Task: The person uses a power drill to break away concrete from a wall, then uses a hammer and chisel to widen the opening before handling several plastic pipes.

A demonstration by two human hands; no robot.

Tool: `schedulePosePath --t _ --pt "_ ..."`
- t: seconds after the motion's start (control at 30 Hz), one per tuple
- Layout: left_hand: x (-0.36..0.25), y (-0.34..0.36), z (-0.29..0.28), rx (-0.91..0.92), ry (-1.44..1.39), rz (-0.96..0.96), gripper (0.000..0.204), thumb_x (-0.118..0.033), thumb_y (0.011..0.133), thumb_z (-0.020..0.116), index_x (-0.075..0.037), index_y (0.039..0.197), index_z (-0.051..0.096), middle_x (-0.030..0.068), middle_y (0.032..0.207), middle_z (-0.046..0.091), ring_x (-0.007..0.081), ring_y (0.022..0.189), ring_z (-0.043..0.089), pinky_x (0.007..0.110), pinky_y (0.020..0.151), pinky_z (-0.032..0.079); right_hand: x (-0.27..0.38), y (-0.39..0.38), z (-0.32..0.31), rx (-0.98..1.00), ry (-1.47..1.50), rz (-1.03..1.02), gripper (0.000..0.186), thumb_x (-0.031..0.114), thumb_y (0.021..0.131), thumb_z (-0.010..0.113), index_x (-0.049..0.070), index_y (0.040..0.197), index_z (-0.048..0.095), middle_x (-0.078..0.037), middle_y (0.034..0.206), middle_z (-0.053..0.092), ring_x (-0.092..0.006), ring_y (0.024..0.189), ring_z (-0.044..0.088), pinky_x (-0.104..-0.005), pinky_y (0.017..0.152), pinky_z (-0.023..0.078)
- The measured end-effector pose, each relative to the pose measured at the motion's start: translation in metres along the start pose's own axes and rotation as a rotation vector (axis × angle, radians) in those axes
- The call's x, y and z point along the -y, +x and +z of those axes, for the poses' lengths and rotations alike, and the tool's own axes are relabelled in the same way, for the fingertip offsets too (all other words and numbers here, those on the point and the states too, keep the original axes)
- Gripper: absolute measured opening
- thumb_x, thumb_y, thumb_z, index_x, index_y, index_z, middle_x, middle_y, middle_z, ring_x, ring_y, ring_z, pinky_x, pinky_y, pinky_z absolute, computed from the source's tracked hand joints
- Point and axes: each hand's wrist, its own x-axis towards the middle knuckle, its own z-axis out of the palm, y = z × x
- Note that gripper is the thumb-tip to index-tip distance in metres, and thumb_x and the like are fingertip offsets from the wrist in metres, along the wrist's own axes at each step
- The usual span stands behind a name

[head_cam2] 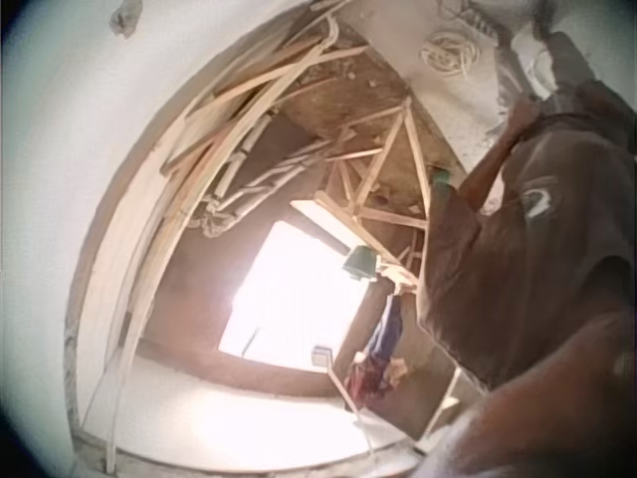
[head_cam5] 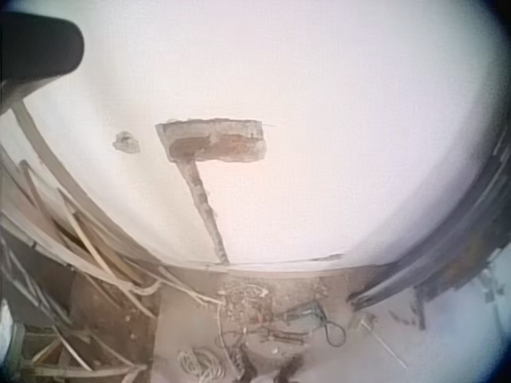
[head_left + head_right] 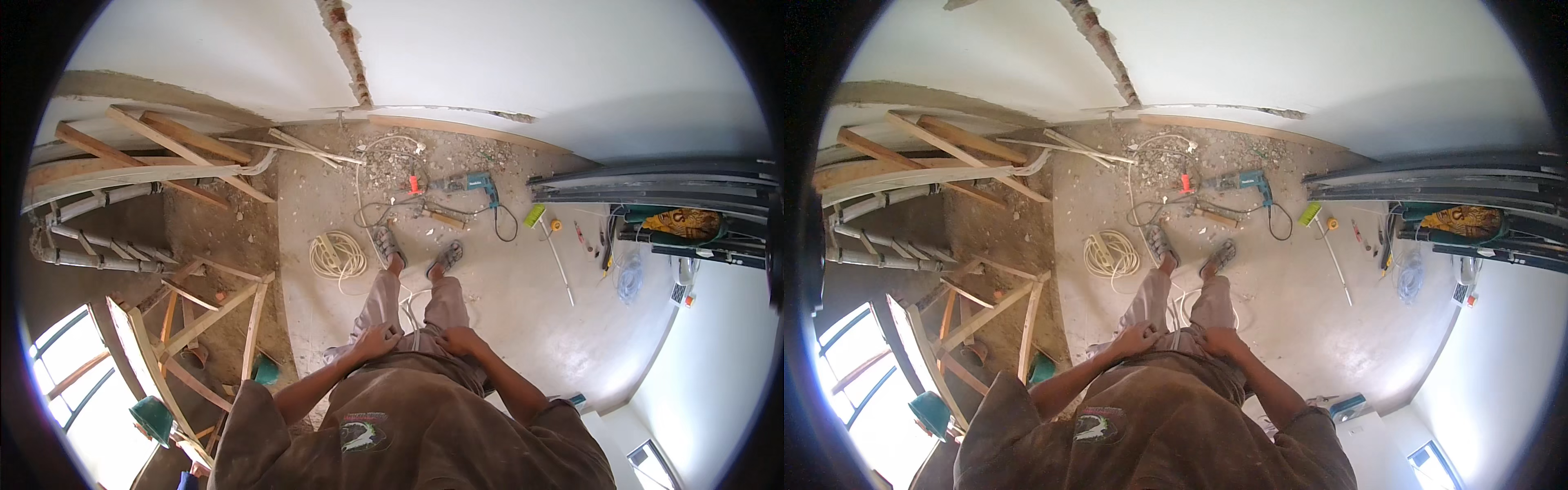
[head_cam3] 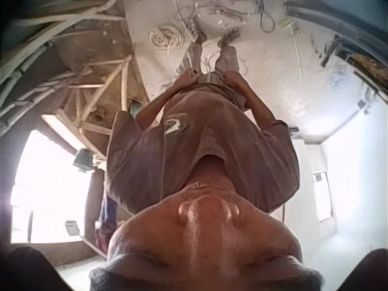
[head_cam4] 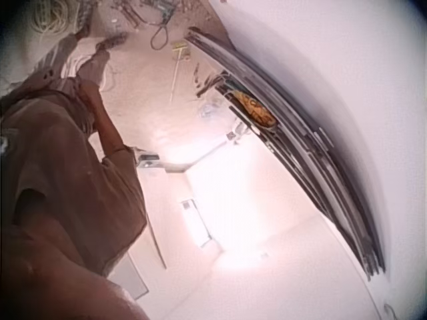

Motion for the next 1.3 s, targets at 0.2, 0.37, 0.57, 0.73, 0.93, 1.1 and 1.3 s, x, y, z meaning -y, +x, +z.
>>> schedulePosePath --t 0.2,0.37,0.57,0.73,0.93,1.1,1.3 --pt "0.034 -0.003 -0.018 0.155 0.200 0.127 0.040 -0.041 0.080 0.058 -0.004 0.093 0.062 0.0192 0.086 0.067 0.0376 0.083 0.064 0.048 0.075 0.048 0.057 -0.012 0.002 -0.206 0.176 -0.005 0.046 0.046 0.091 0.045 0.008 0.103 0.067 -0.020 0.098 0.066 -0.0392 0.092 0.061 -0.0472 0.080 0.048" --pt "0.035 0.012 -0.018 0.230 0.217 0.266 0.043 -0.043 0.080 0.058 -0.001 0.093 0.061 0.0220 0.087 0.065 0.0391 0.084 0.063 0.048 0.076 0.048 0.085 -0.015 0.000 -0.228 0.096 0.067 0.044 0.044 0.092 0.045 0.008 0.104 0.067 -0.020 0.099 0.066 -0.0395 0.094 0.061 -0.0466 0.082 0.048" --pt "0.025 0.009 -0.031 0.295 0.191 0.195 0.046 -0.044 0.080 0.058 -0.001 0.095 0.062 0.0223 0.087 0.065 0.0378 0.084 0.063 0.046 0.078 0.048 0.062 -0.013 0.022 -0.256 0.187 0.130 0.045 0.045 0.091 0.046 0.007 0.102 0.068 -0.022 0.097 0.065 -0.0409 0.092 0.061 -0.0478 0.081 0.048" --pt "0.049 0.016 -0.025 0.324 -0.030 0.292 0.043 -0.041 0.079 0.060 -0.001 0.095 0.064 0.0216 0.094 0.066 0.0344 0.091 0.063 0.041 0.081 0.049 0.056 -0.031 0.022 -0.203 0.136 0.267 0.049 0.047 0.091 0.047 0.003 0.095 0.068 -0.024 0.093 0.065 -0.0423 0.089 0.061 -0.0486 0.080 0.048" --pt "0.052 0.033 -0.014 0.419 -0.238 0.251 0.042 -0.037 0.077 0.063 -0.001 0.098 0.065 0.0153 0.096 0.067 0.0260 0.091 0.063 0.037 0.083 0.048 0.048 -0.050 0.023 -0.340 0.078 0.372 0.047 0.045 0.089 0.050 0.001 0.094 0.067 -0.026 0.092 0.064 -0.0428 0.089 0.061 -0.0496 0.080 0.047" --pt "0.063 0.036 0.007 0.365 -0.262 0.301 0.038 -0.033 0.075 0.064 -0.002 0.096 0.067 0.0132 0.095 0.067 0.0234 0.091 0.063 0.035 0.082 0.048 0.028 -0.064 0.037 -0.362 0.082 0.178 0.037 0.036 0.089 0.054 0.002 0.098 0.065 -0.026 0.092 0.064 -0.0428 0.090 0.061 -0.0502 0.079 0.049" --pt "0.024 0.048 0.004 0.255 -0.208 0.191 0.031 -0.022 0.072 0.057 -0.001 0.092 0.067 0.0162 0.089 0.068 0.0237 0.084 0.064 0.038 0.072 0.048 0.000 -0.056 -0.010 -0.261 0.193 0.106 0.033 0.023 0.083 0.058 0.000 0.106 0.064 -0.026 0.095 0.065 -0.0430 0.092 0.062 -0.0484 0.080 0.049"
